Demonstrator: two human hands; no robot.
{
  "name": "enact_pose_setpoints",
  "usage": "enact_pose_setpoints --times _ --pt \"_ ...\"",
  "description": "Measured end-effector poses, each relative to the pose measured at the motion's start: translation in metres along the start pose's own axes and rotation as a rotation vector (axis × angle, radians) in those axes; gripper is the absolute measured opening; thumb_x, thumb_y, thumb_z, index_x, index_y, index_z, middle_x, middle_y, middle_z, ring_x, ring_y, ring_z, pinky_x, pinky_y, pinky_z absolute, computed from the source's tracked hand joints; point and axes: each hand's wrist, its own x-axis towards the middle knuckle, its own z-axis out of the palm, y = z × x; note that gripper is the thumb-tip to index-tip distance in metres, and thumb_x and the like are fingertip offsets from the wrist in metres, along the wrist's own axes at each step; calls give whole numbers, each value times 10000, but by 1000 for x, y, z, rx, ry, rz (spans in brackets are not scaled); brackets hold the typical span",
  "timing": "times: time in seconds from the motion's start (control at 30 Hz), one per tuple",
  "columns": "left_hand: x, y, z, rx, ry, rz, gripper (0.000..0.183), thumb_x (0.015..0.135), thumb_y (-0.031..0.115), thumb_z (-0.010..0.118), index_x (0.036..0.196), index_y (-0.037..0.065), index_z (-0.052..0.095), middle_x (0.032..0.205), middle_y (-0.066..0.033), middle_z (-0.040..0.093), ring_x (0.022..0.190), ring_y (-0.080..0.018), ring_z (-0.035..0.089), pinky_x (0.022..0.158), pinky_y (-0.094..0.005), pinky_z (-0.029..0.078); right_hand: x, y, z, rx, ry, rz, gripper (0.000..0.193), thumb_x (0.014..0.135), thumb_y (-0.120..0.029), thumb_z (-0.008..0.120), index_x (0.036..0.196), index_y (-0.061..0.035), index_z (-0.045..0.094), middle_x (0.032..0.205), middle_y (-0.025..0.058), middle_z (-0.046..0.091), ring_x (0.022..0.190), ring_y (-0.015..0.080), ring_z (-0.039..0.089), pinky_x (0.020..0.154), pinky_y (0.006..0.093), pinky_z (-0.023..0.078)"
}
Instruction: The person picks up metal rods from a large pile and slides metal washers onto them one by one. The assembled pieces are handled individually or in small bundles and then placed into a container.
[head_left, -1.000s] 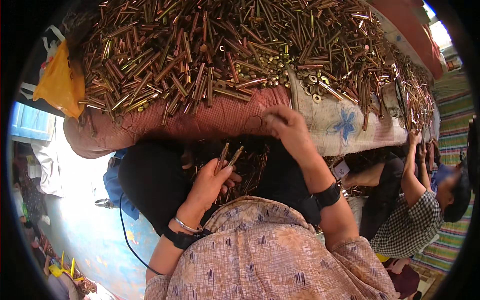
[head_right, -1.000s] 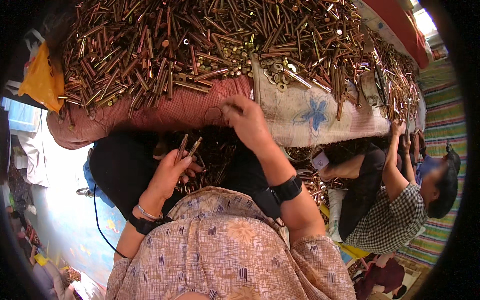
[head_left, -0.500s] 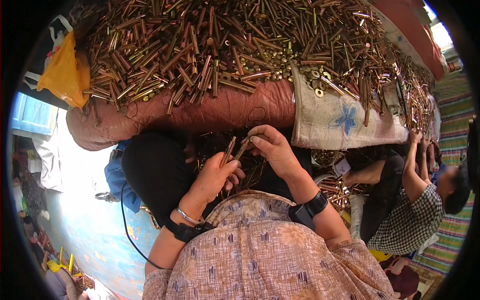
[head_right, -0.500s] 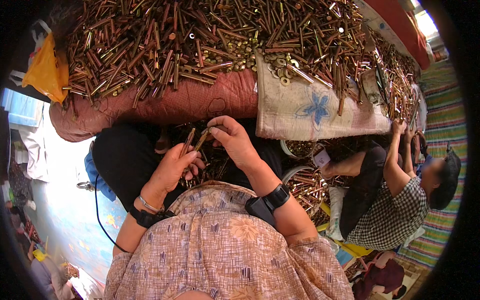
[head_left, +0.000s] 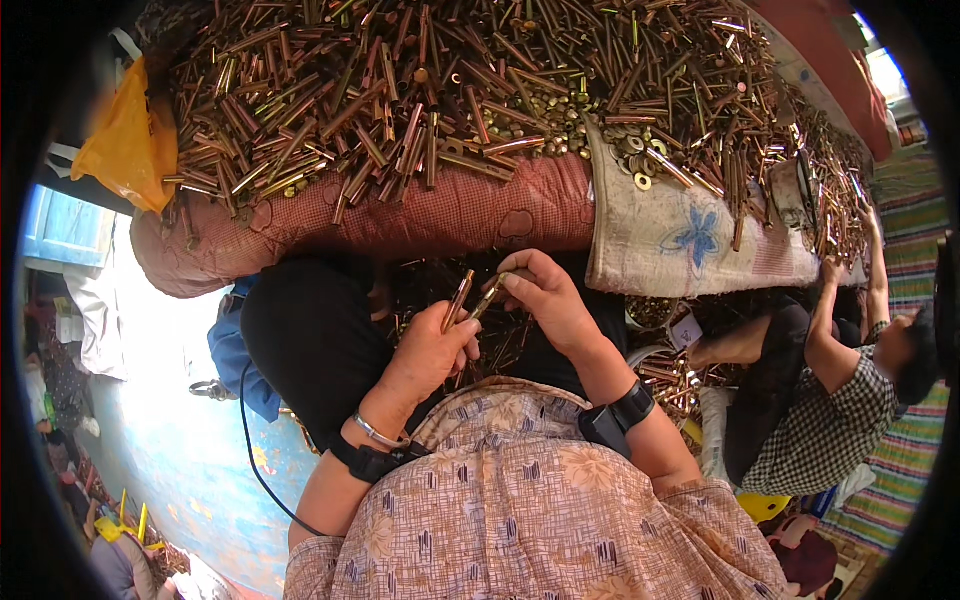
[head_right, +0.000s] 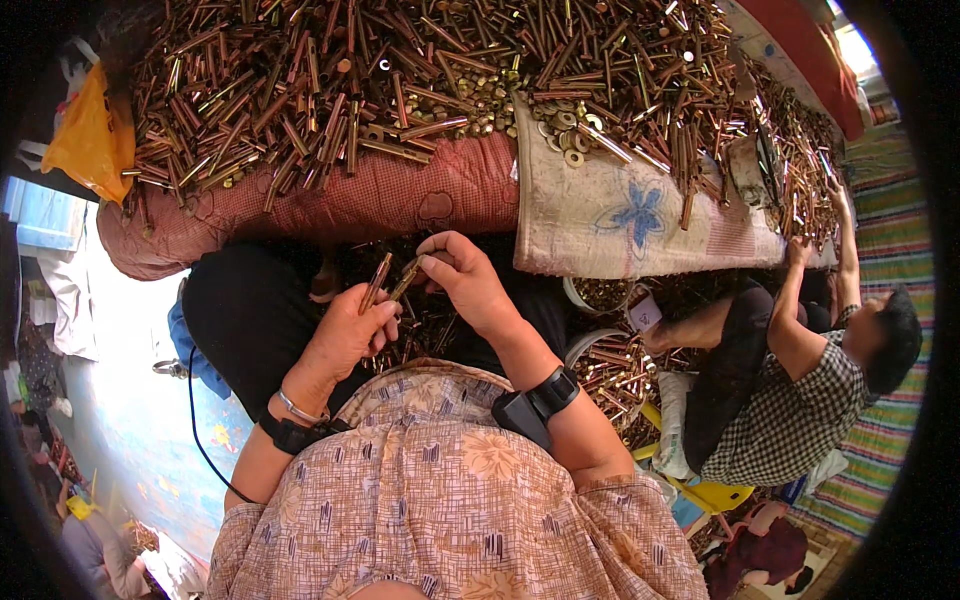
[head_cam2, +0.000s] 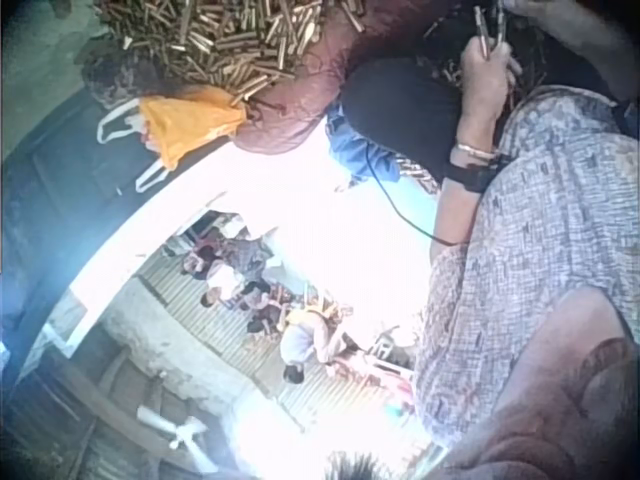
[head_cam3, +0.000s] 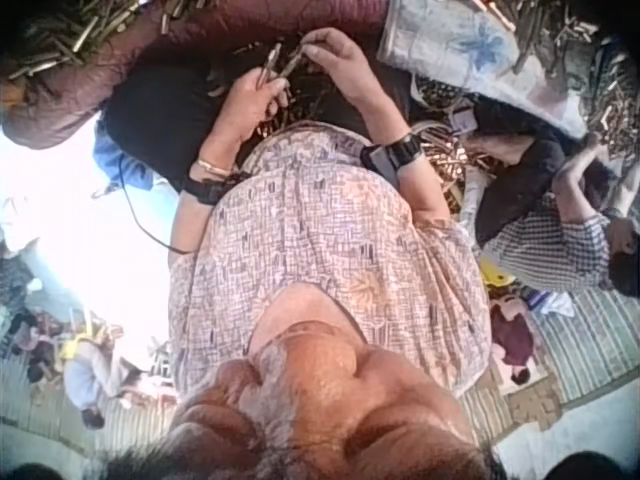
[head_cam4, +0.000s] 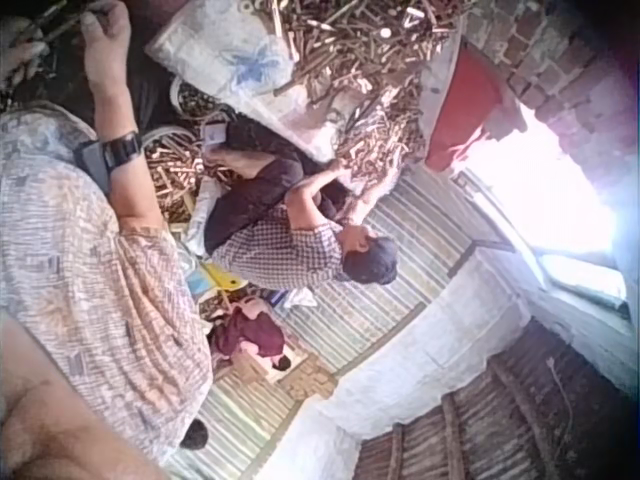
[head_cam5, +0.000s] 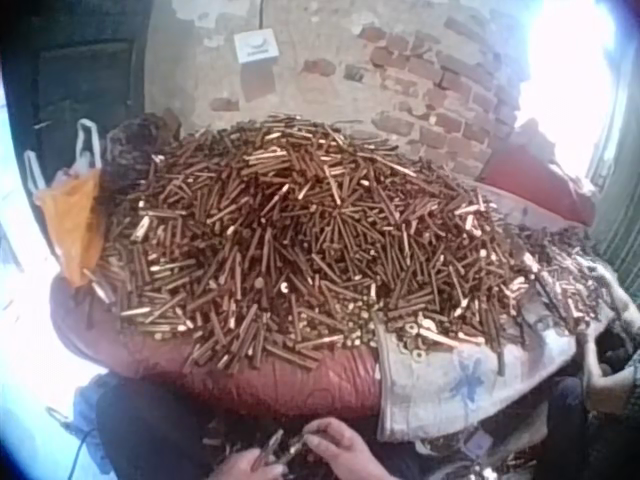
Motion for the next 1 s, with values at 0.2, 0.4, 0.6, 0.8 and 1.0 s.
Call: enact_pose_setpoints --times 0.2,0.4,0.6,0.8,1.0 --pt "1 -3 0 122 34 53 132 853 115 518 906 1 476 624 -45 550 487 -80 457 455 -211 377 0 -8 -1 -202 -4 -16 91 861 -102 532 914 -28 521 748 29 570 667 90 548 594 225 433" --pt "1 -3 2 219 71 103 136 840 112 535 872 -12 491 612 -54 551 521 -112 507 486 -248 396 2 2 4 -120 91 -6 143 849 -154 567 849 -17 523 647 20 545 573 75 503 520 219 406" --pt "1 -5 2 377 123 127 142 815 111 556 846 -17 504 617 -87 563 554 -153 554 524 -280 422 3 0 3 -144 72 88 152 855 -181 560 836 -34 528 631 -3 520 557 61 464 517 204 376" --pt "-1 2 4 372 124 98 140 811 112 557 836 -18 510 619 -98 565 560 -173 564 531 -292 430 0 -9 2 -226 51 100 149 864 -183 549 813 -44 528 613 -14 502 508 52 422 472 190 337" --pt "-2 1 5 479 154 174 148 809 104 561 850 -28 507 623 -102 567 557 -171 565 532 -289 433 0 0 2 -149 65 137 176 866 -185 547 788 -30 521 574 -4 489 503 71 438 470 231 348"
